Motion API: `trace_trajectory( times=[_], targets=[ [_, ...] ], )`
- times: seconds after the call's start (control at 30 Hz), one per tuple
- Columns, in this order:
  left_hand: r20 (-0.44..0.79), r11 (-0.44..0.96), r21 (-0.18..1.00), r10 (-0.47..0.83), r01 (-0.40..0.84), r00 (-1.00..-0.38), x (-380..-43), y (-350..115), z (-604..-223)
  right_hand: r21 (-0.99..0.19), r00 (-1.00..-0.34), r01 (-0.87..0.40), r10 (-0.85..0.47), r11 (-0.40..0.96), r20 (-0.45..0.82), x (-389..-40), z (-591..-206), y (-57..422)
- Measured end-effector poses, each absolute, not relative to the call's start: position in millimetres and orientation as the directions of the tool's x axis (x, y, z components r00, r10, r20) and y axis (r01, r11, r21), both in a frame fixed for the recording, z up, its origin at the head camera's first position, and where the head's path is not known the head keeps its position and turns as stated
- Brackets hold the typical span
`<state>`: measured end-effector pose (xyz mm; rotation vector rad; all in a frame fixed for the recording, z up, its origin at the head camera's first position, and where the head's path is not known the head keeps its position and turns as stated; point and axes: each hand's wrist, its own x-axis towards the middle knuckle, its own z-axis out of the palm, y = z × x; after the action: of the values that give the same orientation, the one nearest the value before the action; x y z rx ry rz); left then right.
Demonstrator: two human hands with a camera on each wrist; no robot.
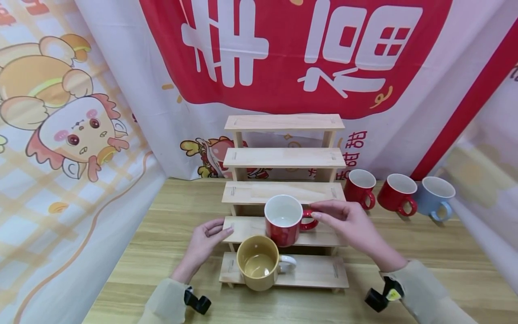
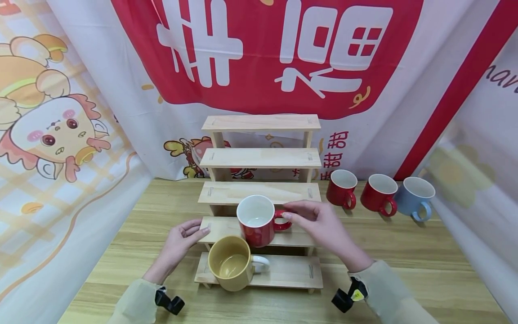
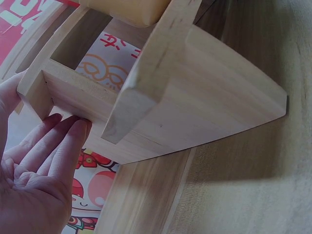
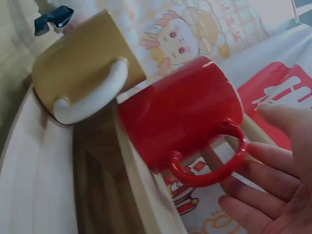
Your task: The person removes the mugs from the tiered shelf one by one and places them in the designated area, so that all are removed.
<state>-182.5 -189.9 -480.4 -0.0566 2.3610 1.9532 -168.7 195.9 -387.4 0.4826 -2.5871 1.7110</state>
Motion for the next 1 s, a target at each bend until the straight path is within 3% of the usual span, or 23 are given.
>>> trace_trajectory(
  times=[0.4,1.0],
  targets=[
    [-0.066,0.172,0.983,0.023,-0.061,-0.998,-182,-191,-482,-0.904,-0.943,-0.284,-0.265,0.319,0.202,-172,-393,176],
    [-0.074,0.171,0.983,0.017,-0.070,-0.997,-183,-190,-482,-0.940,-0.955,-0.181,-0.280,0.289,0.097,-175,-399,176]
  ],
)
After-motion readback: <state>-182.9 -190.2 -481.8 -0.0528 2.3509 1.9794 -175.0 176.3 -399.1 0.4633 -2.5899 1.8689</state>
